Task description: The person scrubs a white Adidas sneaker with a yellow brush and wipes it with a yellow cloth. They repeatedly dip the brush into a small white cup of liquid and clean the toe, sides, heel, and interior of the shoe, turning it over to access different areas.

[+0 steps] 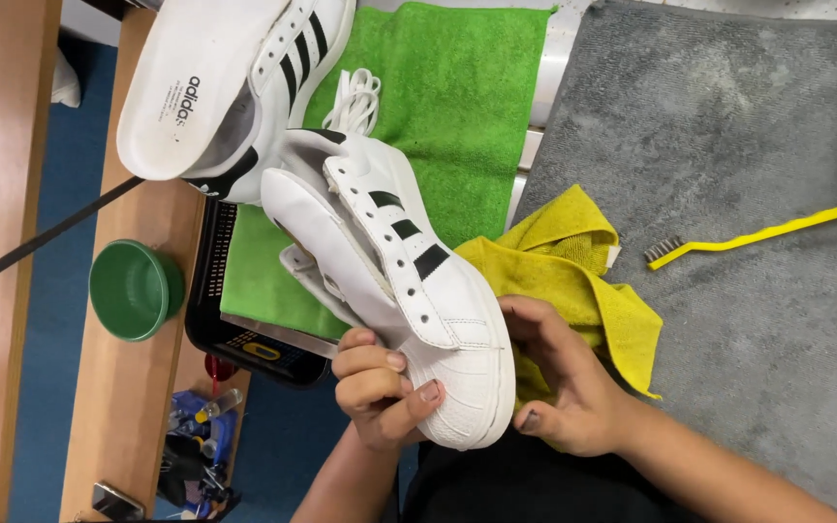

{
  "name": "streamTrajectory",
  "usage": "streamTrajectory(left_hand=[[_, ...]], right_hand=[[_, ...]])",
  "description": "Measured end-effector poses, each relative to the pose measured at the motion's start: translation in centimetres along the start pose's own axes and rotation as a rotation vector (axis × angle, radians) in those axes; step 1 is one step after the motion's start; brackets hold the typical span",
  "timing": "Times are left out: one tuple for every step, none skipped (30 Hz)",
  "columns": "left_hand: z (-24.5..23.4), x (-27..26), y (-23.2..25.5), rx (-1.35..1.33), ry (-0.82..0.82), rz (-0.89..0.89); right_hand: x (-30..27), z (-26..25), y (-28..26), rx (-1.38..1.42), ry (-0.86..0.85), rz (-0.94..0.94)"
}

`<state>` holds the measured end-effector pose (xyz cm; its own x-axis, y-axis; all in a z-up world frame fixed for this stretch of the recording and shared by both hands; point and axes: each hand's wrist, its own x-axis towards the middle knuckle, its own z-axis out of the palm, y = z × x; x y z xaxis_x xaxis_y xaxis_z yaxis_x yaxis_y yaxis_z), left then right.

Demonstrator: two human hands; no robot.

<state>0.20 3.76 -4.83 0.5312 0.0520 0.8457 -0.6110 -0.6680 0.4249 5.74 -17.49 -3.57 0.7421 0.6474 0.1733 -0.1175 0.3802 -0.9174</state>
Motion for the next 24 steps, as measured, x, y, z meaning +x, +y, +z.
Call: streamTrajectory(left_hand=[[0.1,0.1,-0.1,-0.003,-0.004,0.000],[0.2,0.0,-0.1,0.002,-0.013,0.026],[0.4,0.0,-0.1,0.008,-0.022,0.053],[0.6,0.1,-0.1,0.005,-0.026,0.049],[0.7,0.2,0.0,0.012,-0.046,0.071],[0.9,0.3,0.0,0.023,-0.064,0.093],[1.2,0.0,0.0,0.023,-0.067,0.090],[1.5,-0.3,-0.1,-0.002,-0.012,0.095],[1.9,-0.6,-0.1,-0.027,0.044,0.099],[1.7,-0.4,-0.1,-0.027,0.043,0.096],[1.5,-0.2,0.0,-0.029,-0.035,0.101],[1.4,0.0,0.0,-0.034,-0.112,0.106],[1.6,0.7,0.0,-0.038,-0.111,0.104],[1.8,1.4,0.1,-0.009,-0.210,0.120],[2.0,2.0,0.2,0.021,-0.310,0.136],[2.3,2.4,0.2,0.012,-0.307,0.130],[2.6,2.8,0.3,0.034,-0.344,0.128],[3.0,3.2,0.2,0.058,-0.379,0.128],[3.1,3.1,0.2,0.049,-0.375,0.125],[3.1,2.9,0.3,0.075,-0.373,0.092],[3.0,2.7,0.3,0.100,-0.371,0.058],[3.2,2.6,0.0,0.103,-0.372,0.053],[3.4,2.5,-0.2,0.074,-0.204,0.016],[3.6,2.3,-0.5,0.047,-0.037,-0.024]], right_hand=[[0.0,-0.1,-0.1,0.002,0.005,0.000],[0.0,-0.2,-0.2,0.057,0.012,0.033],[0.0,-0.3,-0.2,0.113,0.018,0.066],[-0.1,-0.4,-0.1,0.115,0.023,0.069],[-0.2,-0.5,0.1,0.163,0.034,0.105],[-0.3,-0.6,0.2,0.212,0.042,0.140],[-0.5,-0.8,0.4,0.215,0.044,0.143],[-0.6,-1.0,0.6,0.244,0.038,0.148],[-0.7,-1.1,0.8,0.273,0.033,0.153],[-0.6,-1.1,1.1,0.274,0.034,0.155],[-0.5,-1.1,1.3,0.382,0.068,0.149],[-0.4,-1.1,1.4,0.487,0.104,0.141],[-0.2,-1.0,2.0,0.484,0.108,0.142],[-0.1,-0.9,2.5,0.665,0.220,0.152],[0.0,-0.9,3.1,0.843,0.334,0.158],[0.2,-0.8,2.9,0.837,0.343,0.162],[0.4,-0.8,2.7,0.845,0.394,0.177],[0.7,-0.8,2.6,0.852,0.442,0.190],[0.6,-1.0,2.5,0.845,0.448,0.191],[0.6,-1.0,2.5,0.822,0.472,0.208],[0.6,-1.0,2.5,0.799,0.496,0.226],[0.6,-1.1,2.6,0.800,0.495,0.232],[0.5,-1.1,2.7,0.831,0.498,0.217],[0.5,-1.1,2.8,0.863,0.499,0.203]])
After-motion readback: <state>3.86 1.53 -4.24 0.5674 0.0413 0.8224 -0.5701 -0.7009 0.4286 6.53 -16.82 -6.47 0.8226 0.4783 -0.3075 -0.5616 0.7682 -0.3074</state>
